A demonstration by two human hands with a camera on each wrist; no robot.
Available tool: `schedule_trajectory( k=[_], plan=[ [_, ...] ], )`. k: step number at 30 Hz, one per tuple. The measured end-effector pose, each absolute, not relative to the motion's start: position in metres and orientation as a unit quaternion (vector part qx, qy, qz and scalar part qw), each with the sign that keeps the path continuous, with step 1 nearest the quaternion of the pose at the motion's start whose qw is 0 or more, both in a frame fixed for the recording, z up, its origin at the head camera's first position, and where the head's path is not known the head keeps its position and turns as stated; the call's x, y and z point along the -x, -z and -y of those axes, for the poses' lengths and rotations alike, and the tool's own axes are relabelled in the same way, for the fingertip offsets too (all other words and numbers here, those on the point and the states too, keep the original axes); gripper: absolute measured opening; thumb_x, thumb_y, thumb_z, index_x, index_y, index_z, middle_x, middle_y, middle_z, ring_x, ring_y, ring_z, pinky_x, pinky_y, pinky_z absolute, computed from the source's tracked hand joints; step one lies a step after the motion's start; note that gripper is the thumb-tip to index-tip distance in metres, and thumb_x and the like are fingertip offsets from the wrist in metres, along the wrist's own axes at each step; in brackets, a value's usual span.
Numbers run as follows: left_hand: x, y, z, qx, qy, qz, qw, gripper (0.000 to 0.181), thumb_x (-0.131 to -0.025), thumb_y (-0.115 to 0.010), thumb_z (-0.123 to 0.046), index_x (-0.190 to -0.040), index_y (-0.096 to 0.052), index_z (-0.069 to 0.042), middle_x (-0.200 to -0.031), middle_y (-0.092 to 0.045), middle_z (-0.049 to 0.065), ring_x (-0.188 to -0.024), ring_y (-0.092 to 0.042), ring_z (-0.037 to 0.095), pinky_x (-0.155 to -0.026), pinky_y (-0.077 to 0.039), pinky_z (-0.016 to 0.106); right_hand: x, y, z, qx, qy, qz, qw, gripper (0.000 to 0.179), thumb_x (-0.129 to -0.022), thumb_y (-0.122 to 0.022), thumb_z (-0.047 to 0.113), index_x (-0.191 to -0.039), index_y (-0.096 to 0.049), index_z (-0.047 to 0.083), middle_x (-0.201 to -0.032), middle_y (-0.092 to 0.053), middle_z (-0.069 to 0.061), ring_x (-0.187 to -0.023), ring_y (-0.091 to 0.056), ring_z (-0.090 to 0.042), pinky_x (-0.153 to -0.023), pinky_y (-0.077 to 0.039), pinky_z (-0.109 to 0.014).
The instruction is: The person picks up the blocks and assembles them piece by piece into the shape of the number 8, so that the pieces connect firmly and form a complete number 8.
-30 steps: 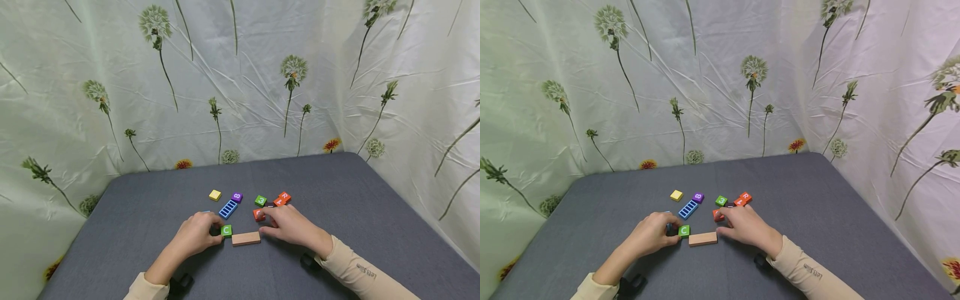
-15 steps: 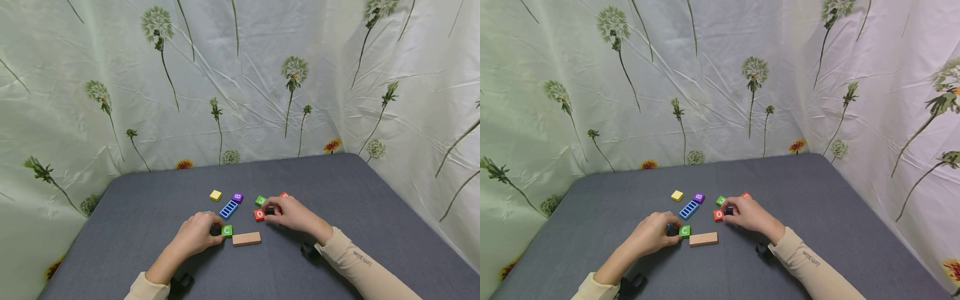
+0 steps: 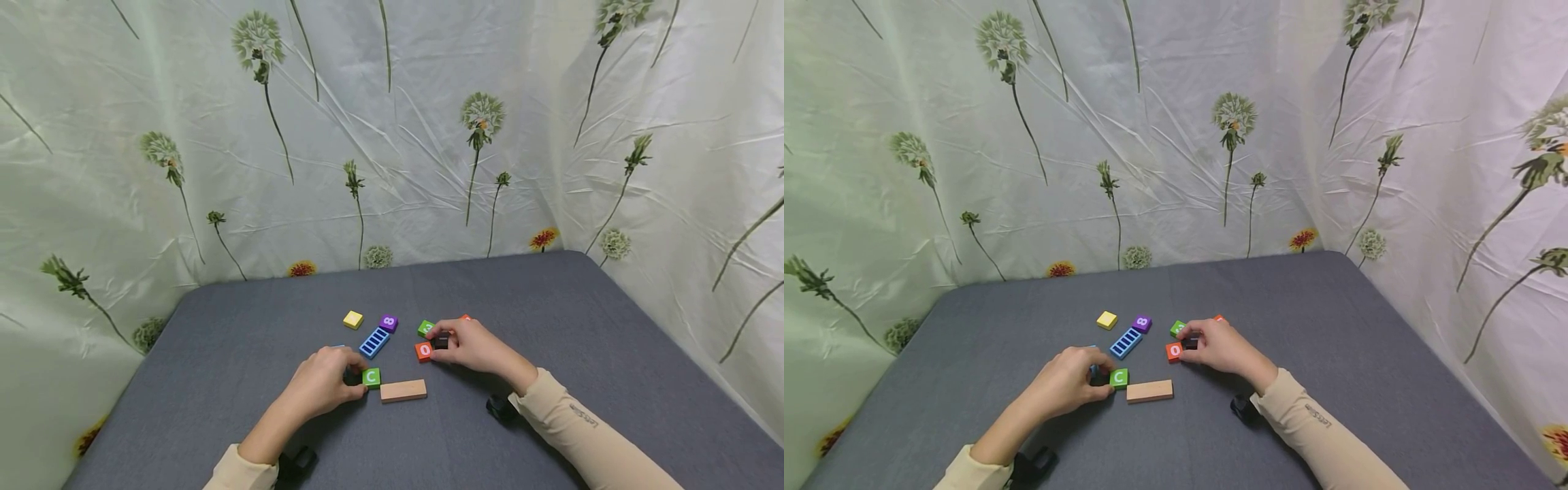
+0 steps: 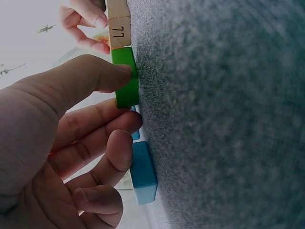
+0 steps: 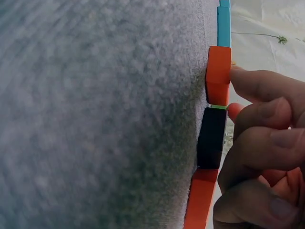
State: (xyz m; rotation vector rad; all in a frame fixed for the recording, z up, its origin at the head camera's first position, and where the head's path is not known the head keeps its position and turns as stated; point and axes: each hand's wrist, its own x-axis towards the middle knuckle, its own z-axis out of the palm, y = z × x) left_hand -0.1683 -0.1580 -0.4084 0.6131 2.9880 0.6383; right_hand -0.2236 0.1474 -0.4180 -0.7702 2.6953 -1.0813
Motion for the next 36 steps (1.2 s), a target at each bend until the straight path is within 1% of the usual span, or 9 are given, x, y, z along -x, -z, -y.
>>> schedule_trajectory(
  k=[7,12,16,21,25,30,36],
  plan=[
    [0.168,0.408,0.158,-0.202,-0.203,-0.958,0.008,0.019,-0.080,-0.094,-0.020,-0.094,-0.081,-0.021,-0.089,-0.071,-0.009,-0.080,-0.060,0.008,-0.067,-0.052,0.039,0.226,0.420,-0.146,0.247,0.370,-0.891,0.095,0.028,-0.094,-0.082,0.017,-0.120,-0.076,0.007,-0.055,-0.041,0.012,-0.051,-0.038,-0.004,-0.052,-0.034,-0.020],
    [0.169,0.408,0.158,-0.204,-0.203,-0.958,0.007,0.019,-0.080,-0.094,-0.020,-0.095,-0.081,-0.021,-0.090,-0.071,-0.009,-0.080,-0.060,0.008,-0.067,-0.052,0.038,0.226,0.421,-0.148,0.254,0.383,-0.882,0.106,0.031,-0.092,-0.083,0.016,-0.120,-0.075,0.006,-0.055,-0.044,0.012,-0.050,-0.041,-0.003,-0.052,-0.037,-0.020],
    [0.169,0.408,0.158,-0.203,-0.203,-0.958,0.008,0.020,-0.080,-0.094,-0.020,-0.095,-0.082,-0.021,-0.090,-0.072,-0.009,-0.080,-0.060,0.008,-0.067,-0.051,0.038,0.227,0.421,-0.149,0.259,0.380,-0.881,0.108,0.031,-0.093,-0.082,0.015,-0.121,-0.075,0.006,-0.055,-0.044,0.012,-0.049,-0.042,-0.002,-0.052,-0.038,-0.021],
    [0.169,0.408,0.158,-0.204,-0.203,-0.958,0.006,0.019,-0.080,-0.094,-0.020,-0.095,-0.081,-0.022,-0.090,-0.071,-0.010,-0.081,-0.060,0.008,-0.067,-0.051,0.038,0.227,0.421,-0.149,0.262,0.365,-0.887,0.107,0.026,-0.094,-0.081,0.017,-0.118,-0.076,0.007,-0.055,-0.041,0.013,-0.050,-0.039,-0.001,-0.053,-0.036,-0.020],
    [0.168,0.408,0.159,-0.207,-0.202,-0.957,0.003,0.019,-0.081,-0.094,-0.020,-0.095,-0.081,-0.022,-0.090,-0.071,-0.010,-0.080,-0.059,0.008,-0.066,-0.050,0.037,0.226,0.421,-0.149,0.276,0.357,-0.887,0.100,0.024,-0.095,-0.081,0.017,-0.116,-0.076,0.006,-0.058,-0.040,0.013,-0.052,-0.037,0.001,-0.054,-0.034,-0.019],
    [0.168,0.408,0.159,-0.206,-0.202,-0.957,0.002,0.019,-0.080,-0.094,-0.020,-0.094,-0.081,-0.022,-0.090,-0.072,-0.010,-0.079,-0.059,0.008,-0.066,-0.050,0.037,0.223,0.418,-0.148,0.285,0.347,-0.887,0.105,0.024,-0.096,-0.081,0.018,-0.116,-0.077,0.006,-0.060,-0.042,0.013,-0.054,-0.038,0.001,-0.055,-0.032,-0.019],
    [0.168,0.408,0.159,-0.206,-0.204,-0.957,0.003,0.019,-0.080,-0.094,-0.020,-0.094,-0.081,-0.021,-0.090,-0.072,-0.010,-0.080,-0.059,0.008,-0.067,-0.051,0.038,0.216,0.415,-0.148,0.295,0.336,-0.887,0.114,0.023,-0.095,-0.082,0.019,-0.115,-0.078,0.009,-0.061,-0.043,0.014,-0.054,-0.037,0.002,-0.055,-0.031,-0.018]
  ],
)
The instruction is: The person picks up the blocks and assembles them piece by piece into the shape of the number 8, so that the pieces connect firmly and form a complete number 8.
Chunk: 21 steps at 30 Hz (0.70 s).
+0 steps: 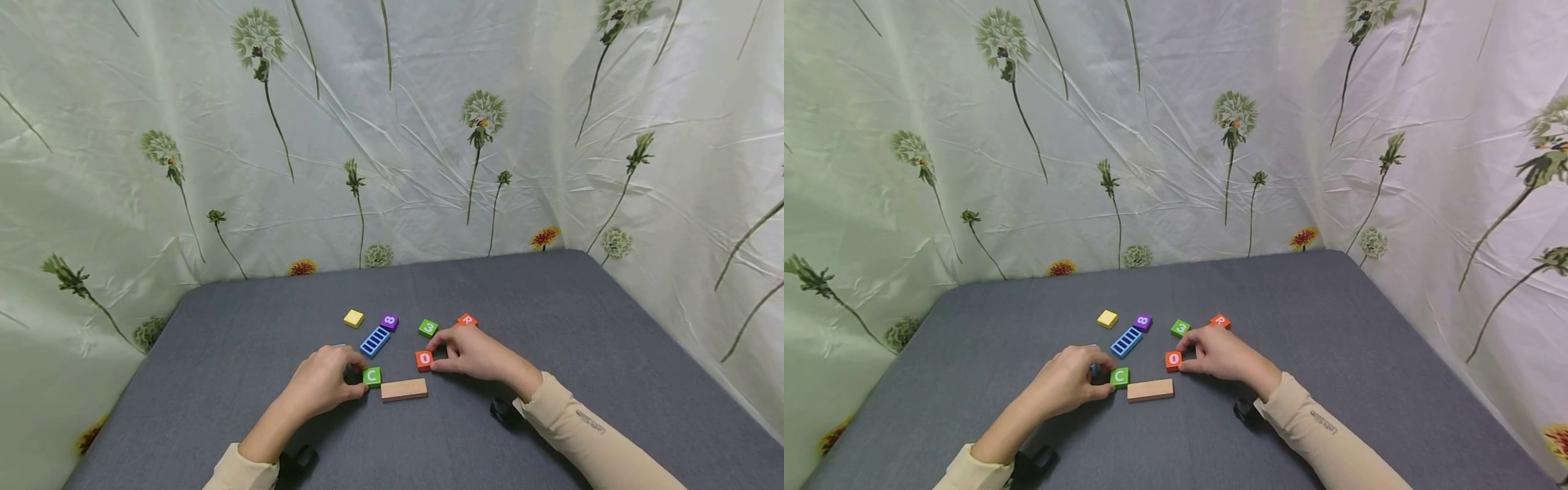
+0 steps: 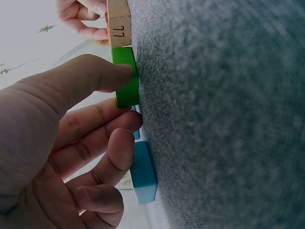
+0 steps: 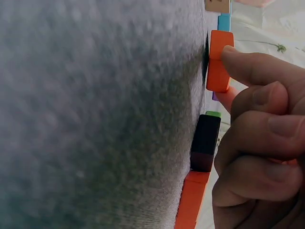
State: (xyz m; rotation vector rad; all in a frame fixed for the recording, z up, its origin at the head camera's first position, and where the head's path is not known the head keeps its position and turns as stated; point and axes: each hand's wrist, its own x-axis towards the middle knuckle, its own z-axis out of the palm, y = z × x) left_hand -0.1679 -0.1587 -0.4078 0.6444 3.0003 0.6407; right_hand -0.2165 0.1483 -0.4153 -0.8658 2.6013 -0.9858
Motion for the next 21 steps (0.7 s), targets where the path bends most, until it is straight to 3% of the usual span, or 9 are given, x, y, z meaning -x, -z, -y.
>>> schedule_trajectory(
  k=[21],
  plan=[
    [0.168,0.409,0.158,-0.203,-0.205,-0.958,0.005,0.018,-0.081,-0.094,-0.020,-0.093,-0.081,-0.022,-0.090,-0.072,-0.011,-0.079,-0.059,0.007,-0.067,-0.050,0.036,0.205,0.415,-0.157,0.305,0.337,-0.882,0.120,0.024,-0.095,-0.084,0.021,-0.115,-0.076,0.011,-0.062,-0.042,0.014,-0.055,-0.038,0.003,-0.056,-0.031,-0.019]
  ],
)
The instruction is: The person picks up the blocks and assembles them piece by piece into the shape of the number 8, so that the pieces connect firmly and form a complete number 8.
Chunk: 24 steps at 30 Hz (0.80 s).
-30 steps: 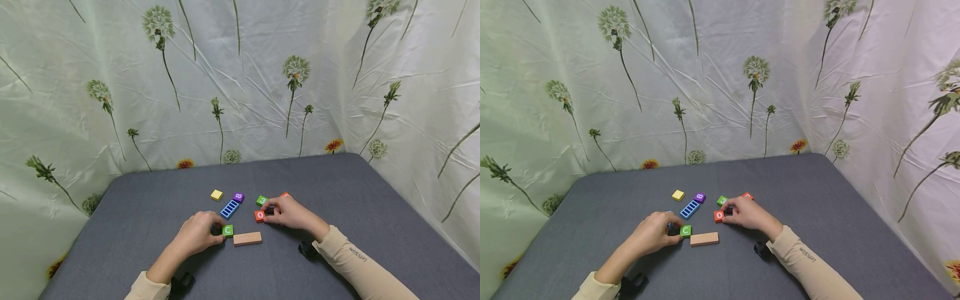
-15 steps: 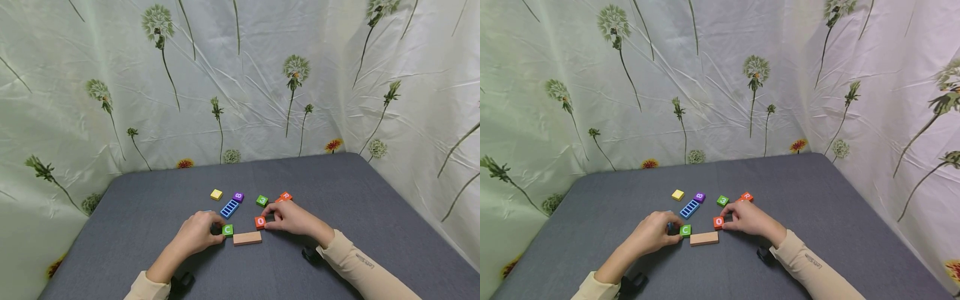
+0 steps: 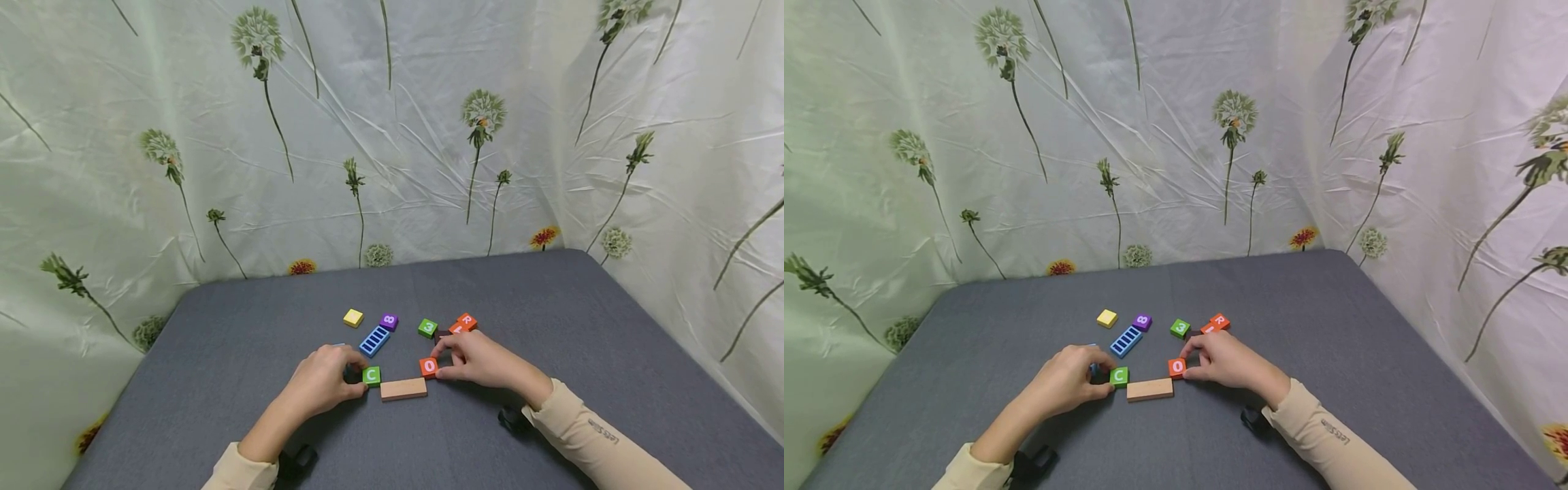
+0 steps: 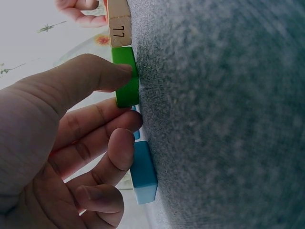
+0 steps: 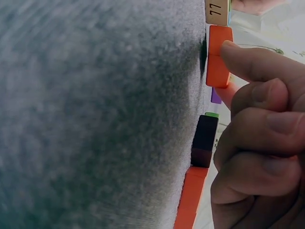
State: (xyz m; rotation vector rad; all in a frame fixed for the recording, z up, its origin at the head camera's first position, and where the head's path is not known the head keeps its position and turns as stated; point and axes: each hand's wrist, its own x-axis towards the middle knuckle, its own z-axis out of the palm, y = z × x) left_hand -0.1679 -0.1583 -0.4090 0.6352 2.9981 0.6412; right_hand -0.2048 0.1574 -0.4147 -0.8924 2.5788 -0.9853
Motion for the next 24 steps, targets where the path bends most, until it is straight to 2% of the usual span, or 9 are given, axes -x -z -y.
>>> schedule_trajectory(
  k=[24],
  plan=[
    [0.1690,0.4098,0.1580,-0.200,-0.203,-0.958,0.009,0.018,-0.081,-0.094,-0.020,-0.093,-0.080,-0.020,-0.090,-0.072,-0.010,-0.079,-0.059,0.008,-0.068,-0.051,0.037,0.2103,0.4215,-0.1630,0.312,0.371,-0.857,0.174,0.024,-0.098,-0.081,0.027,-0.114,-0.068,0.015,-0.066,-0.048,0.013,-0.058,-0.043,0.001,-0.060,-0.036,-0.019]
  ],
)
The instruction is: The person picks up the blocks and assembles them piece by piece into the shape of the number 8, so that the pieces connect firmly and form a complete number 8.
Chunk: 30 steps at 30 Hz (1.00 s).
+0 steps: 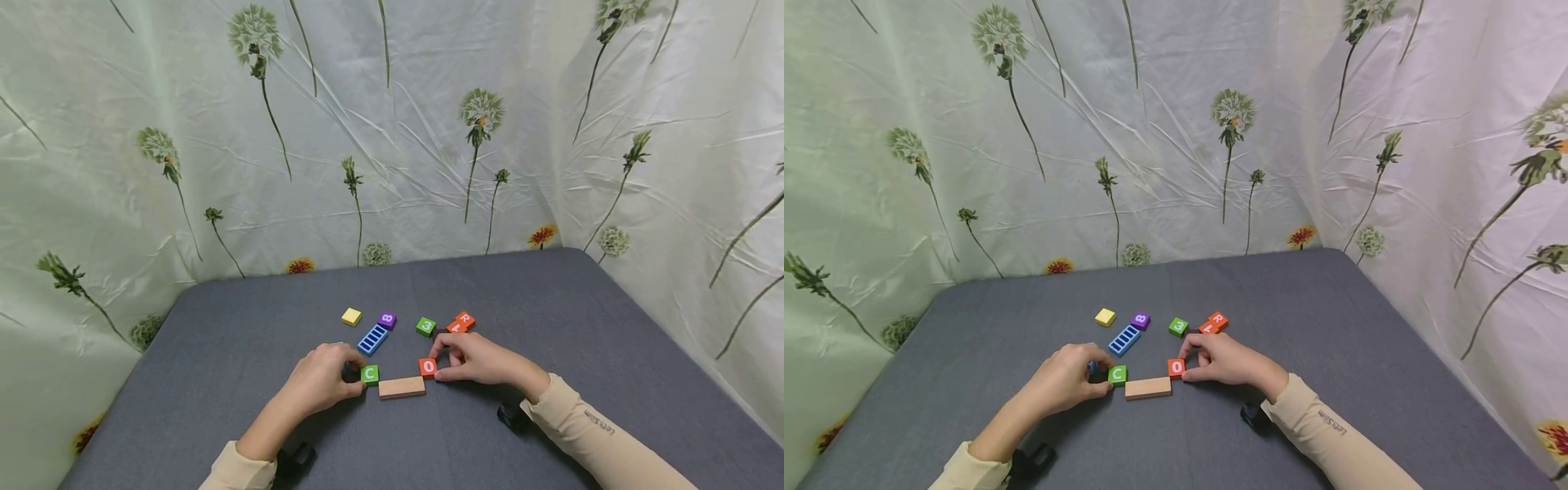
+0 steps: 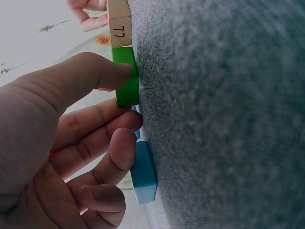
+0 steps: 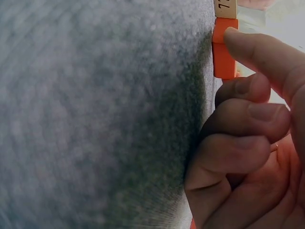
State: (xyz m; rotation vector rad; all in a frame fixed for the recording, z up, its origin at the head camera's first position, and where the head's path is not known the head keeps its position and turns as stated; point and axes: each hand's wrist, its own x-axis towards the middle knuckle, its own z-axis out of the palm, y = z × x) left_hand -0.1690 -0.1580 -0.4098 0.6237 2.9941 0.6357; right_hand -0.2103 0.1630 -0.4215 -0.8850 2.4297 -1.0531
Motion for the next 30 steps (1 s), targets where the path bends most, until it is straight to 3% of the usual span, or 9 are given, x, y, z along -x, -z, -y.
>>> schedule_trajectory(
  k=[30],
  plan=[
    [0.1700,0.4098,0.1596,-0.202,-0.211,-0.956,0.013,0.019,-0.081,-0.094,-0.021,-0.094,-0.079,-0.020,-0.089,-0.071,-0.011,-0.079,-0.060,0.007,-0.069,-0.051,0.035,0.2119,0.4227,-0.1632,0.305,0.366,-0.861,0.177,0.024,-0.098,-0.080,0.027,-0.117,-0.069,0.017,-0.066,-0.049,0.013,-0.058,-0.043,0.000,-0.060,-0.037,-0.020]
  ],
)
